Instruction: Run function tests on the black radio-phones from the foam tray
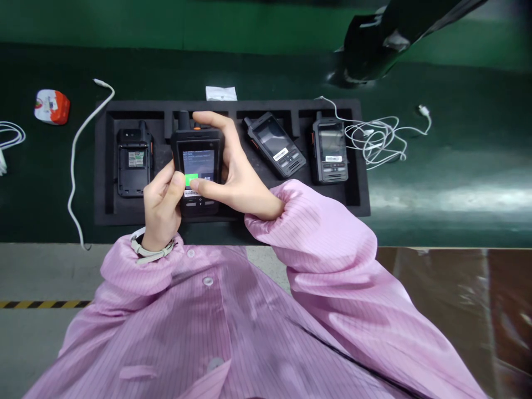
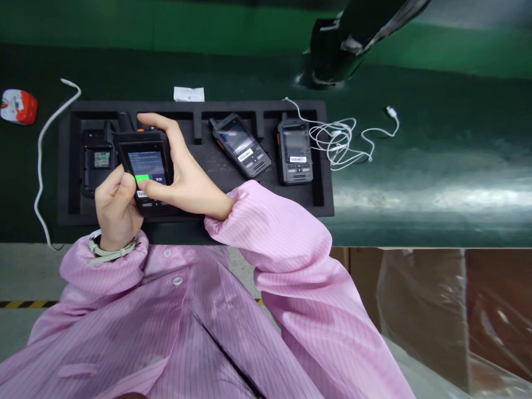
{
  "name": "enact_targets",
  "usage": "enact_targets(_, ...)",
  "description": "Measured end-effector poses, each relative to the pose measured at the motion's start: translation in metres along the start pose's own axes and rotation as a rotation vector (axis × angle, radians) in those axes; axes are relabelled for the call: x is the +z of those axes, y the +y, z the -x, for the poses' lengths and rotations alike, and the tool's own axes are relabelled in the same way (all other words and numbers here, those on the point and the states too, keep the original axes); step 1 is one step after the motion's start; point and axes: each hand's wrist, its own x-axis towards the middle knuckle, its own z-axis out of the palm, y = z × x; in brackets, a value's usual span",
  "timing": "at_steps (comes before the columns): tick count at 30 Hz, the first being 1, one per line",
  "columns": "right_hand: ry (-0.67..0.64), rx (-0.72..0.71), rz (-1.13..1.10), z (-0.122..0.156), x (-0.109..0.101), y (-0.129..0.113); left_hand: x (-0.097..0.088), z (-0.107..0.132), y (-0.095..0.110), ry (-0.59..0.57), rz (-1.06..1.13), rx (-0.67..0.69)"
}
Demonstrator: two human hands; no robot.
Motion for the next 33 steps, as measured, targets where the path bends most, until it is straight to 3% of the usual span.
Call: enact_targets(33,-0.036,-0.025,-0.076,0.0011,-0.0024,-0.0043,-0.0004,-0.0002,-0.0007,-0.016,0.009,0.017)
